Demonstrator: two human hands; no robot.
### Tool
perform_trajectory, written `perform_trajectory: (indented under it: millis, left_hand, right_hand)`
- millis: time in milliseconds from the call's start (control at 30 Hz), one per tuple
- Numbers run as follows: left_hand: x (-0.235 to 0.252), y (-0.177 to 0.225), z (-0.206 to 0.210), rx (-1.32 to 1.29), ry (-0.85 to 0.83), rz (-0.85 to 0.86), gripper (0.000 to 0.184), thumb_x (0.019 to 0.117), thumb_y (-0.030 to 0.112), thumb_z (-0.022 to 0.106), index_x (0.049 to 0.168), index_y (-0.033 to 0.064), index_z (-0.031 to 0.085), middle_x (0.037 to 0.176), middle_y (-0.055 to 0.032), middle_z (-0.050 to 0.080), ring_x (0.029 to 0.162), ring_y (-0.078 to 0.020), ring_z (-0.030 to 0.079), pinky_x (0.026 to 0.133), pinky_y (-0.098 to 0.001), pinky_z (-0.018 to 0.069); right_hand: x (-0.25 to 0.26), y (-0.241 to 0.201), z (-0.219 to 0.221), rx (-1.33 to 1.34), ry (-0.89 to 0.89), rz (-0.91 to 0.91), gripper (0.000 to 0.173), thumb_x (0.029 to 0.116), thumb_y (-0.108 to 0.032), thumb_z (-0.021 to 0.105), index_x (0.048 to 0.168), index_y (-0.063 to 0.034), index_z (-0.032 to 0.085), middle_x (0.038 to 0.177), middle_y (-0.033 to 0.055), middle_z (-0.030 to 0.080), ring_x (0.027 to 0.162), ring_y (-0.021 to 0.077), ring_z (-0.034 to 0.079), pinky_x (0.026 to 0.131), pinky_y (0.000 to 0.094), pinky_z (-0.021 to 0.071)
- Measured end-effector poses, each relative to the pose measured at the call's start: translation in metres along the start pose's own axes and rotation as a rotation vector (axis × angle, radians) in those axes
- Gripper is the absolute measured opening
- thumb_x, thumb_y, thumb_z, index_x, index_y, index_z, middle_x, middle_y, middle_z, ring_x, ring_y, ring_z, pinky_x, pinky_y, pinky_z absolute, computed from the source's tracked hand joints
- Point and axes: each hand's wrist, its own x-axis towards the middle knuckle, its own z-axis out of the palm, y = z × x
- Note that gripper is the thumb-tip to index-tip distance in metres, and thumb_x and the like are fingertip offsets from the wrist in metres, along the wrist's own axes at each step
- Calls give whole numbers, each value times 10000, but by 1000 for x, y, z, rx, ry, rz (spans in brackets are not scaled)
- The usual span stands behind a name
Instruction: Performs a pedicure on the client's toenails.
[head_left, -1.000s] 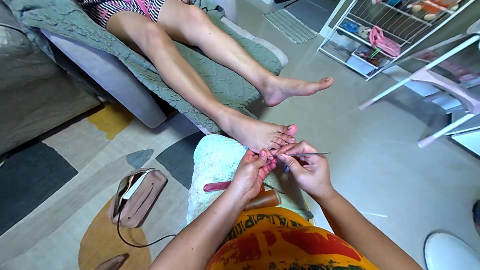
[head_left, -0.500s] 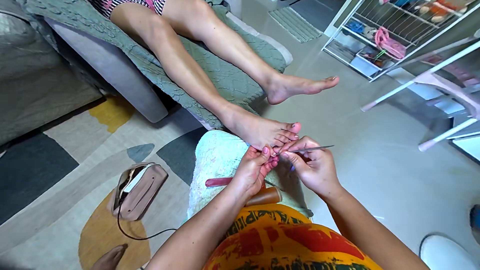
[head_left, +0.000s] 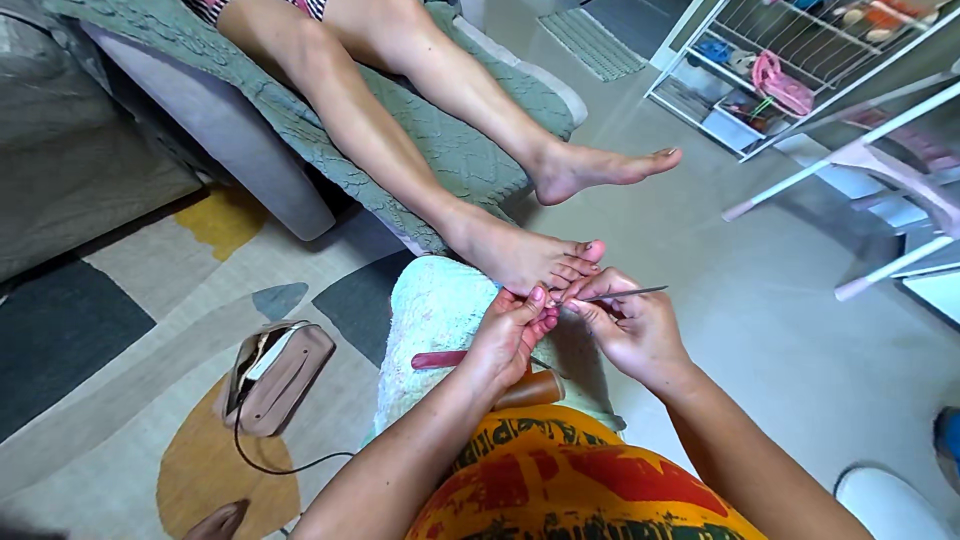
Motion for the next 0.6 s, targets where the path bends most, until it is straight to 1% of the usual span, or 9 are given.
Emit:
perform_trajectory:
  millis: [133, 267, 333, 467, 600]
  left_hand:
    - [0, 0, 1, -29, 12, -9, 118, 1012, -10, 563, 1127, 17, 553, 923, -116, 675, 794, -165, 693, 781, -286, 599]
    - [0, 0, 3, -33, 36, -12, 116, 1004, -13, 578, 1116, 7, 554, 922, -120, 673, 791, -166, 695, 774, -281, 602]
    - [0, -1, 4, -29, 40, -3, 121, 1003, -8, 584, 1120, 9, 558, 922, -116, 673, 787, -163, 692, 773, -279, 600]
    - [1, -3, 7, -13, 69, 4, 131, 1001, -1, 591, 1122, 23, 548, 896, -103, 666, 758, -155, 685, 751, -278, 600]
    - [2, -3, 9, -8, 65, 14, 139, 1003, -1, 585, 1133, 27, 543, 903, -104, 665, 764, -154, 682, 758, -278, 595]
  right_hand:
    - [3, 0, -2, -21, -10, -14, 44, 949, -107, 670, 964, -67, 660, 915, -11, 724, 768, 5, 674, 697, 169, 583]
    - [5, 0, -4, 21, -9, -16, 53, 955, -119, 678, 969, -72, 657, 893, -22, 716, 728, -4, 652, 657, 158, 564]
    - [5, 0, -2, -20, 4, -43, 67, 961, -122, 674, 974, -59, 655, 885, -12, 713, 742, -4, 661, 677, 162, 576]
    - [5, 1, -1, -142, -8, -96, 88, 973, -132, 639, 973, -45, 653, 865, 10, 697, 741, -2, 638, 684, 158, 545]
    - [7, 1, -5, -81, -37, -90, 69, 970, -110, 629, 979, -51, 664, 901, 3, 711, 779, 5, 662, 702, 171, 570]
